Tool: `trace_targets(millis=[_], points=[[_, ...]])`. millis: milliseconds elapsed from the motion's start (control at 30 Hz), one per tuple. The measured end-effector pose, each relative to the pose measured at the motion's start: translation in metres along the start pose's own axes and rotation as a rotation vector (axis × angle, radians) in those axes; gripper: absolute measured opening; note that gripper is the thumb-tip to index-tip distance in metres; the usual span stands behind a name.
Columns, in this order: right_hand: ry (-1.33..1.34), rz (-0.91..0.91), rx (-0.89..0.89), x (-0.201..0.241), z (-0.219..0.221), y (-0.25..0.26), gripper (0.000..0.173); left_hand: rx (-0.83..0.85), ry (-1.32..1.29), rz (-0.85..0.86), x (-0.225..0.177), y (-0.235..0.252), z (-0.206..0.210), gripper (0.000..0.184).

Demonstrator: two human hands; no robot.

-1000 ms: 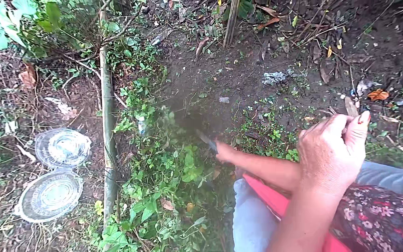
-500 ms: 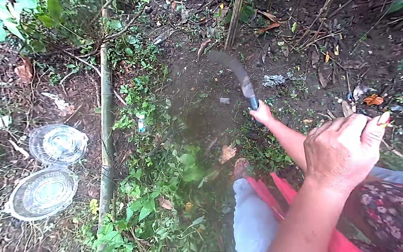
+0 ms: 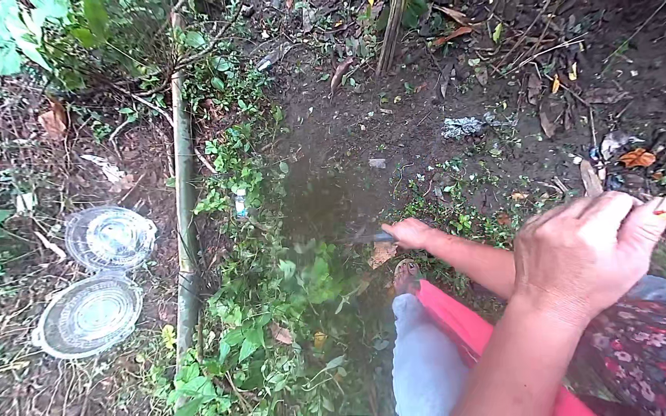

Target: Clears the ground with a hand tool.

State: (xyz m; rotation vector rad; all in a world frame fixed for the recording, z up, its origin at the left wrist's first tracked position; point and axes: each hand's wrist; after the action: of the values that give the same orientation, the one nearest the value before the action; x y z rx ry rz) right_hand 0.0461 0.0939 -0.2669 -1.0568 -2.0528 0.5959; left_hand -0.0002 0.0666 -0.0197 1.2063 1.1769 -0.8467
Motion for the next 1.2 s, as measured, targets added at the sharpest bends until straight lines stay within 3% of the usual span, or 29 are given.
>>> trace_targets(millis=[100, 200, 333, 433, 500, 567, 667, 733, 800, 933, 1000, 1033, 1100, 1133, 1200], points=[[-0.033, 0.095, -0.088, -0.032, -0.014, -0.008, 0.05, -0.057, -0.025, 0.017, 0.0, -0.001, -0.001, 0.02], [0.167, 0.35, -0.353, -0.06, -0.025, -0.005, 0.055, -0.057, -0.048, 0.034, -0.002, -0.001, -0.003, 0.019], [0.753, 0.63, -0.794, -0.06, -0.039, 0.025, 0.061, -0.052, -0.06, 0.035, -0.003, -0.001, -0.003, 0.018], [1.207, 0.731, -0.914, -0.035, -0.035, 0.062, 0.059, -0.046, -0.077, 0.024, -0.003, 0.0, -0.003, 0.019], [1.206, 0.727, -0.717, -0.022, -0.014, 0.069, 0.057, -0.073, -0.085, 0.002, -0.002, 0.002, -0.006, 0.02], [0.874, 0.676, -0.403, -0.035, 0.014, 0.061, 0.062, -0.104, -0.069, -0.02, -0.001, 0.002, -0.006, 0.022], [0.525, 0.597, -0.252, -0.081, 0.018, 0.039, 0.069, -0.077, -0.065, 0.008, 0.0, -0.001, -0.003, 0.022], [0.49, 0.577, -0.288, -0.105, 0.002, 0.025, 0.064, -0.055, -0.069, 0.024, -0.002, -0.001, -0.002, 0.02], [0.658, 0.63, -0.417, -0.106, -0.013, 0.018, 0.059, -0.065, -0.08, 0.022, -0.003, 0.0, 0.001, 0.02], [1.337, 0.72, -0.841, -0.046, -0.025, 0.052, 0.056, -0.053, -0.08, 0.004, -0.004, -0.001, 0.002, 0.02], [1.544, 0.717, -0.871, -0.009, -0.02, 0.074, 0.052, -0.056, -0.099, -0.015, -0.003, 0.001, -0.002, 0.02], [1.479, 0.719, -0.777, 0.002, -0.013, 0.079, 0.05, -0.069, -0.108, -0.032, -0.002, 0.002, -0.003, 0.021], [1.035, 0.659, -0.387, -0.001, 0.006, 0.079, 0.053, -0.103, -0.113, -0.074, -0.001, 0.003, -0.005, 0.024], [0.796, 0.554, -0.202, -0.005, 0.011, 0.076, 0.052, -0.108, -0.104, -0.083, 0.0, 0.003, -0.004, 0.025], [0.434, 0.335, -0.015, -0.007, 0.01, 0.063, 0.055, -0.095, -0.09, -0.07, -0.001, 0.002, 0.001, 0.025]])
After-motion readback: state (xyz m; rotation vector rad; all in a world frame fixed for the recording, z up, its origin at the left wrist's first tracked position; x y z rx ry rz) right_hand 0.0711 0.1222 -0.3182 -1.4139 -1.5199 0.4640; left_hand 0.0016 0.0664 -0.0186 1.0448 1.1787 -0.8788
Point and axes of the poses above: each hand's wrist, its own y-axis towards the middle knuckle, its own z-axis out of the palm, x = y × z, and after that the axes turned 10 degrees about -x, right-handed
